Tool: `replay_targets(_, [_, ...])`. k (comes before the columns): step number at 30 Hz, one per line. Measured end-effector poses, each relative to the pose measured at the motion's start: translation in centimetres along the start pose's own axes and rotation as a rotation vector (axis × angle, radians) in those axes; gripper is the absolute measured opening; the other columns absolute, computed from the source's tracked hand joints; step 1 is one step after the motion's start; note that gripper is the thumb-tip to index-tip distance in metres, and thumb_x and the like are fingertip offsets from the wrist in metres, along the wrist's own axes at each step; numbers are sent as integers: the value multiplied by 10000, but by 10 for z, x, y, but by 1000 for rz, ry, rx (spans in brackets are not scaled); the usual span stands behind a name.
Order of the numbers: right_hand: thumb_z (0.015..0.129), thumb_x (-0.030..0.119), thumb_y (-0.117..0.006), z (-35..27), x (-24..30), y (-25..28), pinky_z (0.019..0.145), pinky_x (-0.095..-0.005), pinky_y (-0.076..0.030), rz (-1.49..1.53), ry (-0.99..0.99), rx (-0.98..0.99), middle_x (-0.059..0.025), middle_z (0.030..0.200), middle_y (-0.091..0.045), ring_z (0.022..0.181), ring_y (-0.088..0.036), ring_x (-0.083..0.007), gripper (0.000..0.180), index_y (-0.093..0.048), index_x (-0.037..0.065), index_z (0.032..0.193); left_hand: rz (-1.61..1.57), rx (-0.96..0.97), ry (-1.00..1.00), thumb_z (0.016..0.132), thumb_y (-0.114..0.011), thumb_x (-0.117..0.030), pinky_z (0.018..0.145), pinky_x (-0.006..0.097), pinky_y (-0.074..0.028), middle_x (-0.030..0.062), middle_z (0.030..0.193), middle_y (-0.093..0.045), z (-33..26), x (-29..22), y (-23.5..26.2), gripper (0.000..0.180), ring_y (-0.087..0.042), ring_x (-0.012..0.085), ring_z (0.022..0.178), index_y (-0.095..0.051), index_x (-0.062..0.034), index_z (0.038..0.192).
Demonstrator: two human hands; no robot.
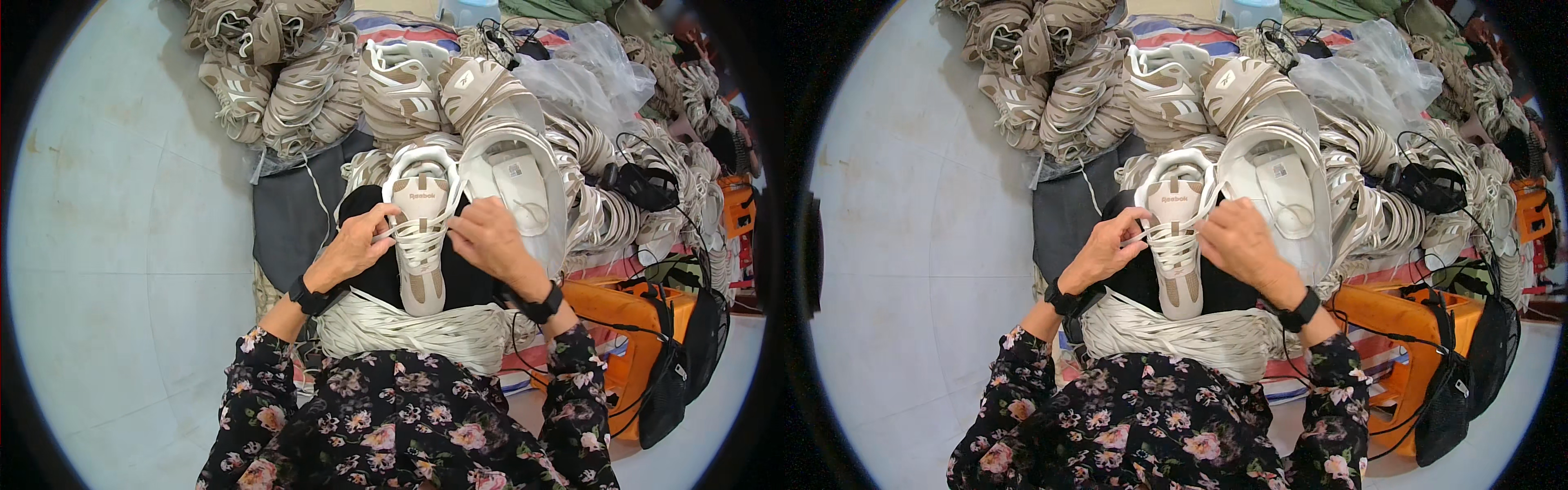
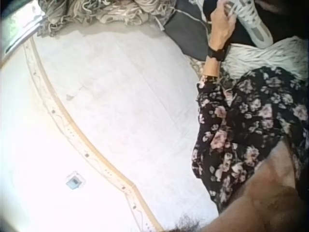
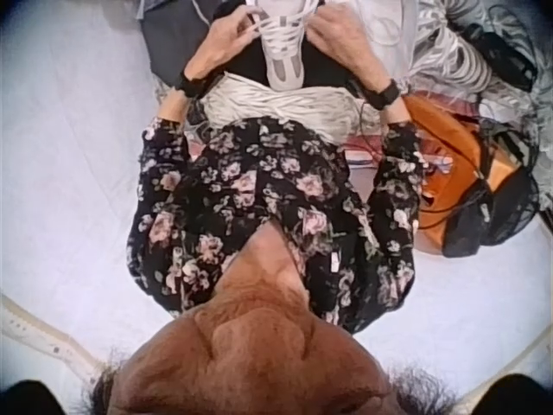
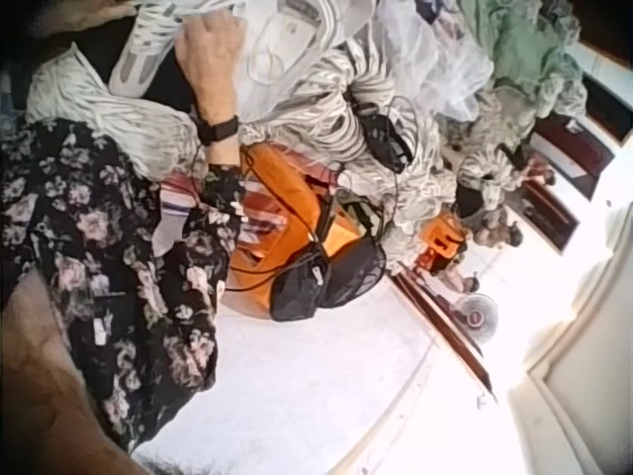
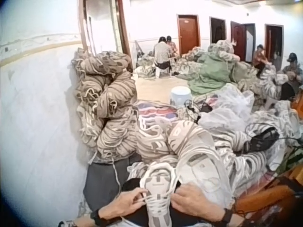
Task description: Lacing shoes in a manufacturing environment.
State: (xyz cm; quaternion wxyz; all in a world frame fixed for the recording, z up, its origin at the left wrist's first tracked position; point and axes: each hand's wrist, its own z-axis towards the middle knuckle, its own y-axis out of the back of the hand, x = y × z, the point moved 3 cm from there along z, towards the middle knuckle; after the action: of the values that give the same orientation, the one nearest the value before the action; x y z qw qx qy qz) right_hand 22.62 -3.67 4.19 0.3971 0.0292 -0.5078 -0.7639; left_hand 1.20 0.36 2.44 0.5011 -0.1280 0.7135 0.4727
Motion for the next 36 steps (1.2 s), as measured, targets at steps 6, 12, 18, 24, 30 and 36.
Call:
replay_targets(6, [705, 129, -627, -9, 6, -40, 619, -345, -388, -276, -109, -29, -44, 605, -520, 604, -530, -217, 83, -559, 81, 706, 54, -74, -179, 733, -567, 49, 575, 274, -415, 68, 694, -473, 1, -9, -2, 401, -467, 154, 615, -503, -41, 1119])
replay_targets(12, [751, 173, -597, -7, 3, -53, 474, -389, -413, -166, -397, 93, -97, 518, -561, 475, -567, -266, 130, -567, 71, 676, 318, -236, -340, 726, -544, 75, 617, 327, -460, 110, 856, -524, 1, -9, 0, 376, -553, 262, 689, -521, -37, 1084])
replay_targets(18, [747, 192, -598, -16, -8, -46, 467, -388, -447, 150, -541, 44, -103, 502, -546, 482, -574, -287, 121, -587, 72, 730, 450, -228, -448, 704, -554, 73, 605, 344, -490, 106, 867, -526, -2, -13, 0, 345, -572, 271, 714, -539, -42, 1029])
replay_targets(24, [773, 198, -601, -14, 0, -53, 448, -402, -441, -61, -486, -71, -124, 490, -540, 448, -561, -303, 122, -578, 79, 757, 779, -149, -531, 712, -582, -66, 488, 318, -443, 46, 744, -494, 3, -23, -5, 232, -564, 191, 645, -552, -80, 942])
replay_targets(30, [785, 191, -578, -15, -8, -59, 489, -416, -451, 180, -581, -67, -150, 555, -573, 516, -582, -327, 123, -587, 69, 770, 795, -146, -570, 734, -608, -124, 450, 321, -413, 29, 653, -518, 17, -18, -10, 124, -543, 189, 552, -583, -118, 854])
replay_targets(36, [767, 196, -562, -2, -18, -54, 530, -405, -454, 284, -653, 89, -175, 579, -578, 560, -586, -329, 185, -595, 23, 708, 497, -201, -324, 790, -588, -141, 403, 286, -356, 25, 523, -512, 29, -1, -15, 128, -445, 173, 400, -548, -82, 684])
